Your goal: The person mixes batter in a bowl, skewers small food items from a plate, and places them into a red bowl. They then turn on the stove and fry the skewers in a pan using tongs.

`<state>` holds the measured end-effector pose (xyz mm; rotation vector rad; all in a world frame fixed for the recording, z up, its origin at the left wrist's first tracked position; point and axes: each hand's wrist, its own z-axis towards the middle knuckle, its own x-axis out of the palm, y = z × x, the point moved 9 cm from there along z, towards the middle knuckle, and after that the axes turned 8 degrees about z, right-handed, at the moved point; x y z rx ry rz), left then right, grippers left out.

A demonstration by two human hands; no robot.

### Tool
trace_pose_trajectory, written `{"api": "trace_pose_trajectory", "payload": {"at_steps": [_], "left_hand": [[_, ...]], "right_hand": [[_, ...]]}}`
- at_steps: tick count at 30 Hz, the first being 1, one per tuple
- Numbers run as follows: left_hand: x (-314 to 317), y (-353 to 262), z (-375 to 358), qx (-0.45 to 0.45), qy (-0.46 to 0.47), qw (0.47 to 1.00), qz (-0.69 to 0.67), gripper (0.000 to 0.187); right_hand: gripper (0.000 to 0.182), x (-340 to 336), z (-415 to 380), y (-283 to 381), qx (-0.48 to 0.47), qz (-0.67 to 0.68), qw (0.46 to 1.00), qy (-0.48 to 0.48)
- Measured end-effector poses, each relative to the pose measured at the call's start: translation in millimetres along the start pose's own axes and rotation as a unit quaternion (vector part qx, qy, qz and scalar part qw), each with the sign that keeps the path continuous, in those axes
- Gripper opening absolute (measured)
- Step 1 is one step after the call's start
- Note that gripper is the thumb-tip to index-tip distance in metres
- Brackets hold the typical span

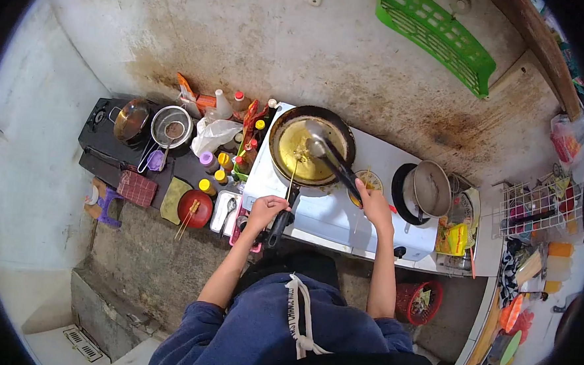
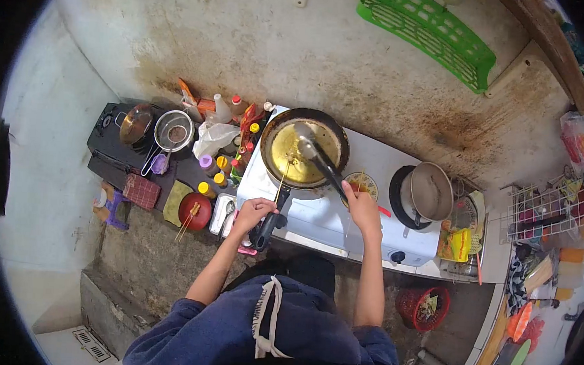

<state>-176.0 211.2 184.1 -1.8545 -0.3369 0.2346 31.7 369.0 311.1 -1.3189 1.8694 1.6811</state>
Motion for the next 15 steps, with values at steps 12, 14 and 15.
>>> {"api": "trace_pose_trajectory", "payload": {"at_steps": [12,14,15], "left_hand": [[-0.2,1.6,0.3,0.011,0.003,1.0,0.001,0.015],[0.2,0.4,0.3,0.011,0.001,1.0,0.003,0.015],[0.1,0.6,-0.3,0.009,-0.002,1.0,0.004,0.015]], "right_hand": [[0.069,4.2,5.4,-6.0,0.011,-0.022,1.0,-0.016],[0.067,6.2,1.4,-1.5,0.025,-0.021,0.999,0.026],[0.067,4.9,-0.4,-0.6,0.038,0.004,0.999,0.028]]}}
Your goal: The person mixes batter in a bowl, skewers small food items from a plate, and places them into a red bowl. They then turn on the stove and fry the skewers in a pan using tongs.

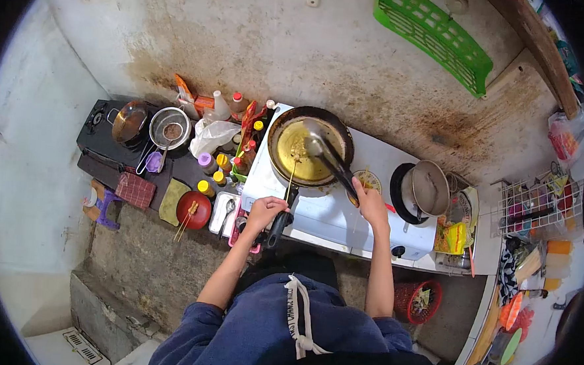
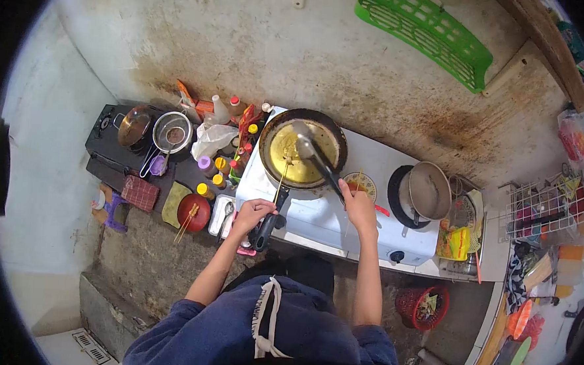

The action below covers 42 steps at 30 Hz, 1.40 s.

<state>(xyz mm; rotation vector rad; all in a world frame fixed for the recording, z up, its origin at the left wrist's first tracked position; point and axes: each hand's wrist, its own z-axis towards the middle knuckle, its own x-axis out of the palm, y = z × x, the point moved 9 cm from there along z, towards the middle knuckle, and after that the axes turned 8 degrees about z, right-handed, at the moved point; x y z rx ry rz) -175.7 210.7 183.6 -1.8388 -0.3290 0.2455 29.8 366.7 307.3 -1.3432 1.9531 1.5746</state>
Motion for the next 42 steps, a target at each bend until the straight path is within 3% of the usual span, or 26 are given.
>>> {"api": "trace_pose_trajectory", "payload": {"at_steps": [5,8,11,14,16,20,22,33,35,38,42], "left_hand": [[0,1,-1,0.001,0.002,1.0,-0.017,0.015],[0,2,0,-0.003,0.006,1.0,-0.023,0.017],[0,2,0,-0.013,0.014,0.999,-0.032,0.02],[-1,-2,3,-0.017,0.024,1.0,-0.012,0.022],[-1,-4,2,-0.017,0.026,0.999,0.01,0.022],[-6,-2,1,-0.016,-0.005,1.0,-0.004,0.02],[-7,-3,3,-0.004,-0.015,1.0,-0.011,0.02],[-30,-11,-7,0.007,-0.114,0.99,0.083,0.017],[-29,-11,-8,0.014,-0.115,0.989,0.089,0.018],[-27,-12,-6,0.021,-0.117,0.988,0.094,0.019],[-24,-15,-7,0.023,-0.11,0.99,0.088,0.019]], "right_hand": [[0.067,-1,0,-3,-0.018,-0.041,0.999,-0.028],[0.068,0,-3,-5,-0.004,0.01,1.0,0.007],[0.069,-8,0,-10,-0.012,-0.003,0.998,-0.06],[0.069,-3,2,-11,-0.022,-0.049,0.998,-0.028],[0.069,-2,0,-15,0.009,0.025,1.0,-0.004],[0.069,-8,0,-11,-0.023,-0.02,0.998,-0.05],[0.069,-5,-4,-9,-0.015,-0.026,0.999,-0.012],[0.07,-1,1,-15,-0.021,-0.015,0.999,-0.031],[0.07,-6,0,-11,-0.029,-0.023,0.998,-0.054],[0.069,-1,-3,-8,-0.02,-0.022,1.0,0.005],[0.068,-3,2,-11,-0.028,-0.024,0.999,-0.039]]}}
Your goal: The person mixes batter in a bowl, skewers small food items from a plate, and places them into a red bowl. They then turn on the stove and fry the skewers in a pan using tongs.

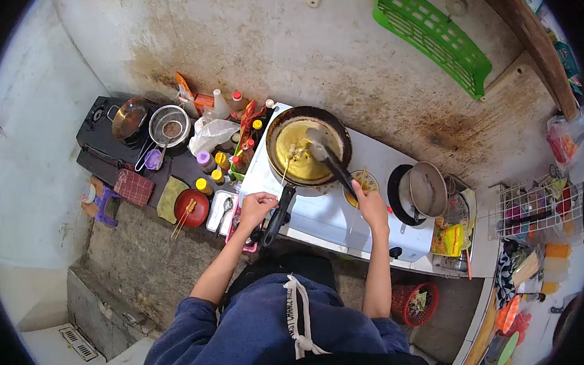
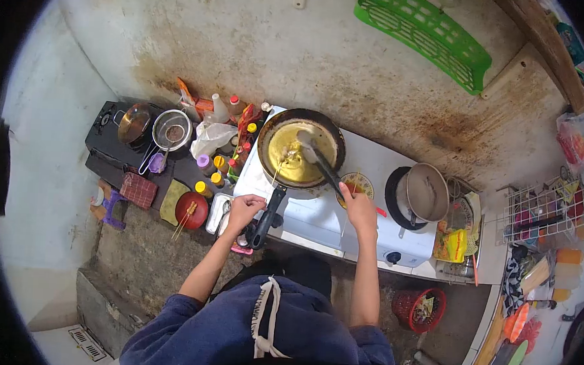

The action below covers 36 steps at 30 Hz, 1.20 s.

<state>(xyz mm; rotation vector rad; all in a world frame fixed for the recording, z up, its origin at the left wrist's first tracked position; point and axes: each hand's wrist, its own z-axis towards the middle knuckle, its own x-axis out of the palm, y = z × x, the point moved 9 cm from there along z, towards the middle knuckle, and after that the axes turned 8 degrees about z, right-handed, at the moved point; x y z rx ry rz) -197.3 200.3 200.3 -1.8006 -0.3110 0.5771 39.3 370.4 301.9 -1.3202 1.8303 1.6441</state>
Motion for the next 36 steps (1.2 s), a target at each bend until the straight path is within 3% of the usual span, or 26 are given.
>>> {"api": "trace_pose_trajectory", "payload": {"at_steps": [2,5,17,20,22,29,32,34,36], "left_hand": [[0,3,2,0.007,0.001,1.0,0.013,0.019],[1,7,4,0.014,-0.006,1.0,0.017,0.018],[0,15,6,0.001,-0.007,0.999,0.048,0.016],[1,14,8,0.003,-0.005,0.998,0.055,0.017],[2,14,7,0.006,0.0,0.999,0.046,0.018],[1,13,9,-0.006,-0.008,1.0,-0.002,0.016],[-1,13,8,0.003,-0.026,1.0,-0.007,0.015],[-2,13,8,0.013,-0.035,0.999,-0.005,0.014],[-2,12,8,0.025,-0.051,0.998,0.009,0.013]], "right_hand": [[0.068,-4,-1,5,-0.013,-0.025,1.0,-0.014],[0.068,4,-2,5,0.005,0.024,0.999,0.048],[0.07,-19,-5,1,-0.006,0.008,0.998,-0.061],[0.07,-16,-5,-1,-0.019,-0.054,0.997,-0.057],[0.07,-7,-8,-2,-0.01,-0.017,1.0,0.002],[0.072,-9,-8,-3,-0.02,-0.028,0.999,-0.021],[0.069,-7,-13,-4,0.033,0.036,0.998,0.042],[0.072,-12,-8,-11,0.015,0.006,1.0,-0.022],[0.072,-8,-7,-14,0.001,-0.007,1.0,-0.027]]}}
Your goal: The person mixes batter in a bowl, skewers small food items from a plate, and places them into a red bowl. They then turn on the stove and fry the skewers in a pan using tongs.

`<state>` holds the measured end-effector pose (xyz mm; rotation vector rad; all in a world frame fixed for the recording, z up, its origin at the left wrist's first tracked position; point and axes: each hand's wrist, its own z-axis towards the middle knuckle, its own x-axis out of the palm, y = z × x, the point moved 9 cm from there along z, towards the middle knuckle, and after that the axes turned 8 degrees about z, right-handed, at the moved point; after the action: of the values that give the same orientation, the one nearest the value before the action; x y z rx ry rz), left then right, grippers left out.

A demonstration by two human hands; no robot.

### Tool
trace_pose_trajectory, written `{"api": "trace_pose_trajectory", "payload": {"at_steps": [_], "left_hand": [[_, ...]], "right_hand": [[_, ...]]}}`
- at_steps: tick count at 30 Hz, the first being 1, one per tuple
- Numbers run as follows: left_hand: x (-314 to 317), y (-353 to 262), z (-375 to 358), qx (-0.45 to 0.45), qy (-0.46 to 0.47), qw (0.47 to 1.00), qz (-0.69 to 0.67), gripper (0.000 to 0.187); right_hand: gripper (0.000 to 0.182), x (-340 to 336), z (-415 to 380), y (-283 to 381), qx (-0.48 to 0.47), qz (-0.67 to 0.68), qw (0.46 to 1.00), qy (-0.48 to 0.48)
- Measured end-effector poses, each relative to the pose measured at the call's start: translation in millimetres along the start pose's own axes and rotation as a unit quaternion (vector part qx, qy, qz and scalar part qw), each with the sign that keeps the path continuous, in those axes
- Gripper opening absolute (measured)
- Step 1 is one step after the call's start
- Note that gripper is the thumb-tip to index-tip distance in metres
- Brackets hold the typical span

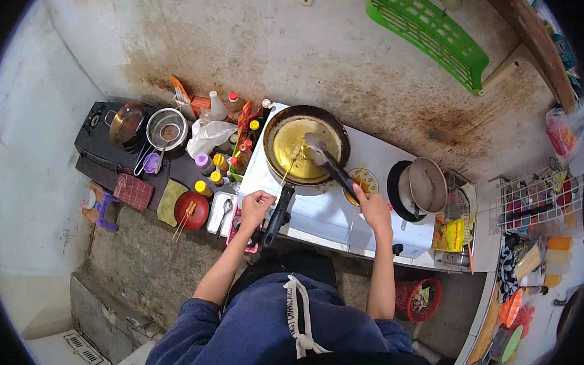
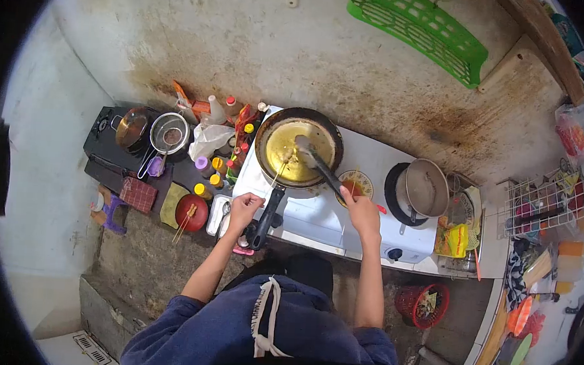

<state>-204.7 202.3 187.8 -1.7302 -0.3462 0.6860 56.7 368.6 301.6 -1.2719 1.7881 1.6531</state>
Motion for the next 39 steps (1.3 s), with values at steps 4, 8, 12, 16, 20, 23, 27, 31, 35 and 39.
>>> {"api": "trace_pose_trajectory", "payload": {"at_steps": [4,8,12,16,20,23,27,31,35,39], "left_hand": [[0,-2,-1,0.01,-0.013,1.0,0.011,0.014],[-2,-11,-3,0.034,-0.027,0.997,0.056,0.015],[-3,-8,-2,0.03,-0.032,0.997,0.065,0.015],[-4,-11,-1,0.039,-0.035,0.995,0.083,0.016],[-5,-15,0,0.02,-0.032,0.995,0.091,0.015],[-4,-13,-1,0.015,-0.027,0.994,0.101,0.014],[-3,-12,1,0.039,-0.031,0.995,0.084,0.015],[-4,-16,-2,0.053,-0.042,0.993,0.092,0.015],[-6,-19,-4,0.039,-0.041,0.993,0.099,0.015],[-6,-20,-4,0.033,-0.036,0.993,0.11,0.015]], "right_hand": [[0.069,1,-6,11,0.032,0.018,0.998,0.055],[0.068,2,-2,9,0.019,-0.028,0.999,0.022],[0.067,3,-6,14,0.038,0.017,0.996,0.074],[0.069,0,-4,8,0.029,0.003,0.999,0.041],[0.07,-1,-10,11,0.053,0.023,0.996,0.073],[0.071,0,-4,7,0.031,-0.024,0.999,0.034],[0.07,5,-8,11,0.026,-0.007,0.996,0.083],[0.07,2,-5,5,0.012,-0.005,1.0,0.013],[0.07,0,-7,10,-0.01,0.035,0.999,0.014],[0.071,-3,-2,5,-0.01,-0.003,1.0,-0.019]]}}
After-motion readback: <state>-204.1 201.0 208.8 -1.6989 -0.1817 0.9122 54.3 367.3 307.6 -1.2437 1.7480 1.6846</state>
